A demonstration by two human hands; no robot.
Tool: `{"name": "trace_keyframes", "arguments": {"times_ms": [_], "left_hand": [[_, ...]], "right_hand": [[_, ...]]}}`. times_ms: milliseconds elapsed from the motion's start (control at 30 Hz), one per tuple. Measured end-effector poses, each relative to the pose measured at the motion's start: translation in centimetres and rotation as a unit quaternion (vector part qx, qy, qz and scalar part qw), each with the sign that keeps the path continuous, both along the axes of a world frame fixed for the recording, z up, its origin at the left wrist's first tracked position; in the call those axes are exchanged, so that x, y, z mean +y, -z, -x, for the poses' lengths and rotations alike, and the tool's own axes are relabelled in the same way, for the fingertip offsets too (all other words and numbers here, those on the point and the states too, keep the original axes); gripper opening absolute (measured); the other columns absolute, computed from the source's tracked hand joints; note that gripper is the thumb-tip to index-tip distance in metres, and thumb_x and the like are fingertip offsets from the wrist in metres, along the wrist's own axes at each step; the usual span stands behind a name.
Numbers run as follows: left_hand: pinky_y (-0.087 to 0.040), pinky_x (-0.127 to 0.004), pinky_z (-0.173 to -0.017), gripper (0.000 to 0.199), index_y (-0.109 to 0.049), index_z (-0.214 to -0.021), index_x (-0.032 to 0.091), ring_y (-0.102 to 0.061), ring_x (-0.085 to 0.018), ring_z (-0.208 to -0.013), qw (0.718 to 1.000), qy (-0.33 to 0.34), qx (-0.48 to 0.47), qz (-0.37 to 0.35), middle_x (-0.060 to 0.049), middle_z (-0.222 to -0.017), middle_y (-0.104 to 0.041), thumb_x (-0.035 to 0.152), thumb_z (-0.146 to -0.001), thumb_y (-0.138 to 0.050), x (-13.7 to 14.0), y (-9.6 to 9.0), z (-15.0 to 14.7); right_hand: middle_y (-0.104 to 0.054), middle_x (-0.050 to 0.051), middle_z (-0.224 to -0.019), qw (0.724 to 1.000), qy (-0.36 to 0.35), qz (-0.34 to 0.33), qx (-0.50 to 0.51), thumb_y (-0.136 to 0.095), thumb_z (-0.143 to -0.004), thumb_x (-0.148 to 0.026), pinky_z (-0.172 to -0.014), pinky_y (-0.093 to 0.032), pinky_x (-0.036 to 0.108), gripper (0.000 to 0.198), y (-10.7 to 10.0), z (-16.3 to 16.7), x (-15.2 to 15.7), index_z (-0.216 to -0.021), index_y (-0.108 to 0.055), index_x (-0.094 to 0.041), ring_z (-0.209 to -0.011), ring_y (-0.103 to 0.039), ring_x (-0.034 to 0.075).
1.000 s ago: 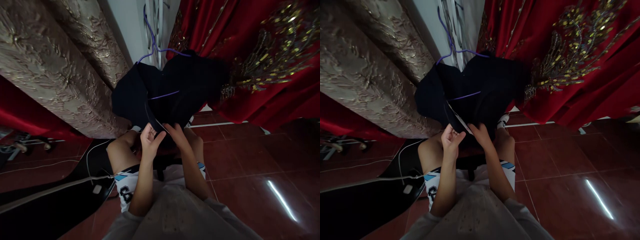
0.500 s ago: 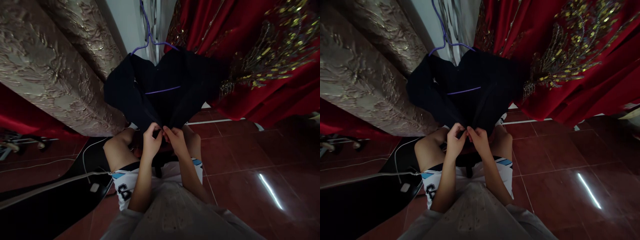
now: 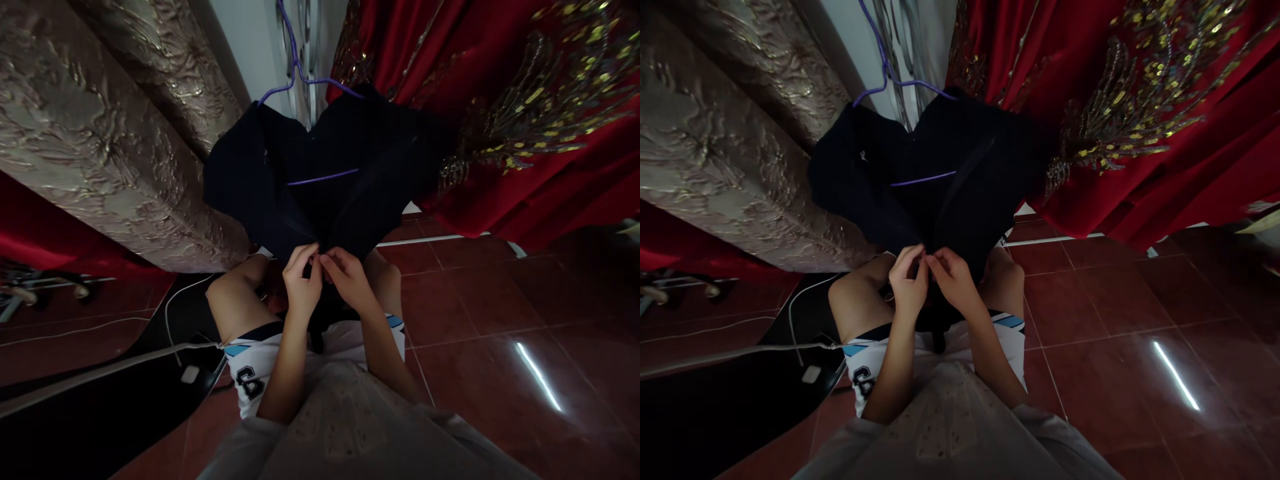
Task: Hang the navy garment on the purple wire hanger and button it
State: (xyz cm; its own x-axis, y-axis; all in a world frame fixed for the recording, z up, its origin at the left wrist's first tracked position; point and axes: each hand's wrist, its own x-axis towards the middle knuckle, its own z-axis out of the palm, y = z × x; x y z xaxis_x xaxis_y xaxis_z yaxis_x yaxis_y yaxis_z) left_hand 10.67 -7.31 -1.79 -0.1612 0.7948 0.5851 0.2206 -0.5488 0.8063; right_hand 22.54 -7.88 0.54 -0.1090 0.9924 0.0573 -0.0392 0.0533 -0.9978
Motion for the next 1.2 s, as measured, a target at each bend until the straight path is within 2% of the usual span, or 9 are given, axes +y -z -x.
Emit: {"name": "trace_keyframes", "arguments": {"times_ms": [200, 333, 433, 600, 667, 833, 967, 1100, 1200], "left_hand": [[-0.055, -0.029, -0.080, 0.025, -0.069, -0.121, 0.019, -0.065, -0.016, -0.086, 0.998, -0.045, -0.042, 0.034, -0.006, -0.096, -0.067, 0.019, -0.096, -0.063, 0.3, 1.0, 0.1], [-0.054, -0.027, -0.080, 0.029, -0.064, -0.124, 0.019, -0.065, -0.016, -0.089, 0.996, -0.052, -0.062, 0.043, -0.007, -0.099, -0.066, 0.018, -0.095, -0.061, 0.6, 1.0, 0.0], [-0.052, -0.024, -0.077, 0.025, -0.062, -0.120, 0.019, -0.065, -0.014, -0.087, 0.996, -0.038, -0.058, 0.060, -0.006, -0.098, -0.065, 0.016, -0.095, -0.059, 1.5, 1.4, -0.2], [-0.047, -0.022, -0.072, 0.011, -0.056, -0.101, 0.020, -0.060, -0.012, -0.075, 0.998, -0.011, 0.013, 0.052, -0.001, -0.085, -0.060, 0.012, -0.094, -0.058, 4.7, 2.3, -0.7], [-0.048, -0.023, -0.071, 0.016, -0.056, -0.103, 0.020, -0.061, -0.013, -0.075, 0.998, 0.008, 0.041, 0.042, -0.001, -0.085, -0.062, 0.009, -0.092, -0.060, 5.9, 1.9, -0.7], [-0.055, -0.028, -0.085, 0.029, -0.055, -0.127, 0.022, -0.070, -0.016, -0.091, 0.992, 0.097, 0.084, -0.004, -0.005, -0.098, -0.071, 0.016, -0.099, -0.058, 7.8, -2.6, 0.8], [-0.055, -0.034, -0.093, 0.036, -0.052, -0.141, 0.026, -0.069, -0.021, -0.105, 0.985, 0.040, 0.084, -0.143, -0.008, -0.115, -0.066, 0.042, -0.108, -0.052, 9.4, -8.6, 2.4], [-0.054, -0.037, -0.095, 0.036, -0.067, -0.124, 0.024, -0.068, -0.023, -0.103, 0.973, 0.020, 0.138, -0.185, -0.007, -0.106, -0.065, 0.053, -0.105, -0.056, 11.0, -13.4, 3.5], [-0.054, -0.039, -0.096, 0.035, -0.072, -0.105, 0.021, -0.067, -0.024, -0.098, 0.972, 0.030, 0.152, -0.175, -0.007, -0.097, -0.065, 0.053, -0.103, -0.059, 10.9, -15.0, 3.5]], "right_hand": [[-0.049, -0.004, -0.054, 0.996, 0.013, 0.048, 0.077, -0.063, -0.081, -0.032, -0.050, -0.027, 0.024, 0.017, -1.0, 0.8, 1.2, -0.075, -0.066, -0.017, -0.050, -0.041, 0.009], [-0.046, -0.003, -0.050, 0.986, 0.004, 0.091, 0.137, -0.066, -0.072, -0.032, -0.045, -0.019, 0.023, 0.019, -2.2, 1.4, 3.8, -0.064, -0.066, -0.015, -0.046, -0.035, 0.007], [-0.035, -0.006, -0.046, 0.981, 0.020, 0.079, 0.176, -0.064, -0.073, -0.030, -0.043, -0.013, 0.022, 0.018, -5.9, 1.3, 7.2, -0.062, -0.063, -0.016, -0.042, -0.023, 0.005], [-0.034, -0.005, -0.054, 0.979, 0.052, -0.026, 0.195, -0.053, -0.094, -0.023, -0.043, -0.011, 0.024, 0.027, -15.1, 1.4, 11.5, -0.069, -0.061, -0.016, -0.046, -0.017, 0.007], [-0.037, -0.004, -0.055, 0.975, 0.042, -0.074, 0.205, -0.054, -0.094, -0.023, -0.044, -0.010, 0.025, 0.027, -16.7, 1.7, 11.8, -0.070, -0.062, -0.016, -0.047, -0.017, 0.007], [-0.041, -0.004, -0.052, 0.976, 0.042, -0.075, 0.198, -0.059, -0.091, -0.025, -0.043, -0.010, 0.024, 0.022, -14.3, 1.8, 11.1, -0.070, -0.059, -0.018, -0.042, -0.023, 0.007], [-0.048, -0.003, -0.055, 0.981, 0.047, -0.054, 0.178, -0.058, -0.091, -0.021, -0.041, -0.016, 0.022, 0.025, -13.1, 1.6, 10.5, -0.066, -0.055, -0.018, -0.043, -0.027, 0.006], [-0.052, -0.003, -0.056, 0.981, 0.032, -0.058, 0.181, -0.055, -0.092, -0.017, -0.040, -0.017, 0.020, 0.025, -14.4, 1.4, 9.8, -0.066, -0.056, -0.016, -0.043, -0.028, 0.004], [-0.049, -0.004, -0.057, 0.981, 0.047, -0.072, 0.172, -0.054, -0.092, -0.015, -0.043, -0.019, 0.018, 0.026, -14.5, 1.2, 9.8, -0.066, -0.055, -0.015, -0.045, -0.031, 0.003]]}}
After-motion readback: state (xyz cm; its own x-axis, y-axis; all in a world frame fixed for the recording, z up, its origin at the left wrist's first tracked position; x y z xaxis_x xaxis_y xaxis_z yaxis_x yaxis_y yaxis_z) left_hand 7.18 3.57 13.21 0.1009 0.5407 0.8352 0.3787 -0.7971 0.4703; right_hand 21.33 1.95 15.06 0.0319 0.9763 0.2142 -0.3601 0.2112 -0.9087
